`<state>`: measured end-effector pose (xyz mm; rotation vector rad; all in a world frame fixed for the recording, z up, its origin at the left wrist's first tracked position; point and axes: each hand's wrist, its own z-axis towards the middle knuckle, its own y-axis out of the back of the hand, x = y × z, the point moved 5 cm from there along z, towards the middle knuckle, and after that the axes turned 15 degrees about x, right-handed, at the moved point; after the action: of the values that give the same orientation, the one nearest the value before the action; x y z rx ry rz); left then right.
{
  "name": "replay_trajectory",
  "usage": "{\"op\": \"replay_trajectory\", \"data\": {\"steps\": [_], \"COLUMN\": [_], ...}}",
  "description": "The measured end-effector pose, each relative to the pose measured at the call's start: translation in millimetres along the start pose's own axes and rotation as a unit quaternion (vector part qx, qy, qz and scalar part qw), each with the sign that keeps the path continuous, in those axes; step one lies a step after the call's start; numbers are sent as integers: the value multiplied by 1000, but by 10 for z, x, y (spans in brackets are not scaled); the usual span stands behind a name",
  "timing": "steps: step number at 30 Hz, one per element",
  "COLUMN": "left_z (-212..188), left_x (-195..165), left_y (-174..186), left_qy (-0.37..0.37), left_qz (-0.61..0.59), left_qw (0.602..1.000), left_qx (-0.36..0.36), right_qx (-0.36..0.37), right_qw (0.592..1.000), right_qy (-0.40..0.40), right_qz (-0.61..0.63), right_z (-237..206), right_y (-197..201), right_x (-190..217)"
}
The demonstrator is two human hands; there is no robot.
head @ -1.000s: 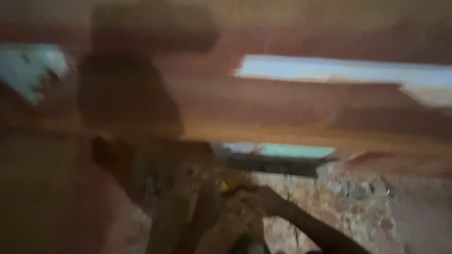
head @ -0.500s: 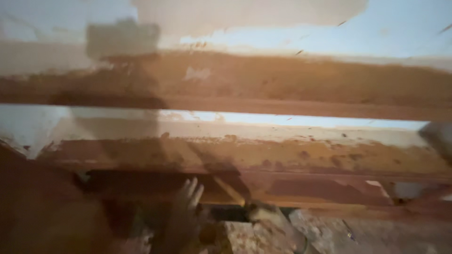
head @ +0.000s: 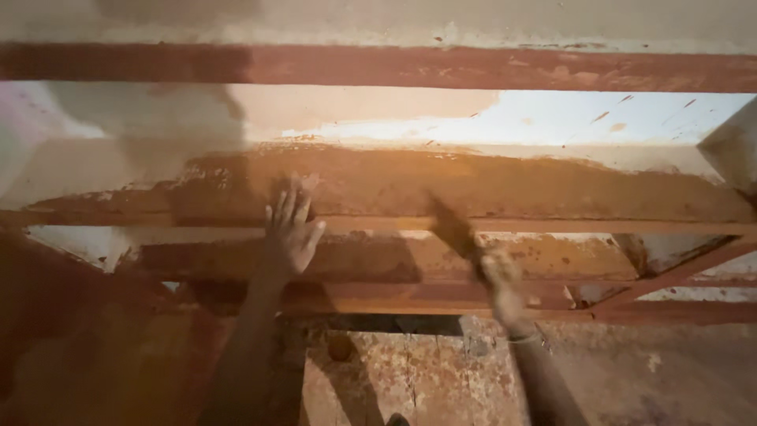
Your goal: The person paints a horizontal wooden beam with brown paint using a brush. They repeatedly dip the brush into a small container and apply paint in long strokes along the beam's length.
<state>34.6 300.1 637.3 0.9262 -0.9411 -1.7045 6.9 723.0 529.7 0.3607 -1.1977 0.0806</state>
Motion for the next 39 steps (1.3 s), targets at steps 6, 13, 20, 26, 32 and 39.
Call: {"op": "replay_trajectory", "data": {"steps": [6, 13, 20, 26, 32, 39], "left_z": [-3, 84, 88, 61, -52, -80], "left_x": [3, -151, -44, 82, 220, 308], "left_y": [-38, 193, 332, 470, 232, 245], "left_qy": [10, 8, 18, -68, -35, -127], "left_qz": [-9, -28, -175, -306, -244, -255], "left_qw": [1000, 1000, 980, 949, 960, 955], "left_qx": [18, 4, 96, 35, 134, 86], "right_qx": [-150, -218, -55, 38, -147, -374], "right_qw": [978, 968, 931, 962, 967, 917], "right_qy": [53, 37, 67, 267, 86, 116], "right_qz": [133, -119, 354, -45, -191, 72], "right_z": [-763, -513, 143, 59, -230, -580], "right_y": [1377, 212, -2024, -2422, -1477, -896], "right_x": [105, 536, 1219, 1708, 1031, 743]}}
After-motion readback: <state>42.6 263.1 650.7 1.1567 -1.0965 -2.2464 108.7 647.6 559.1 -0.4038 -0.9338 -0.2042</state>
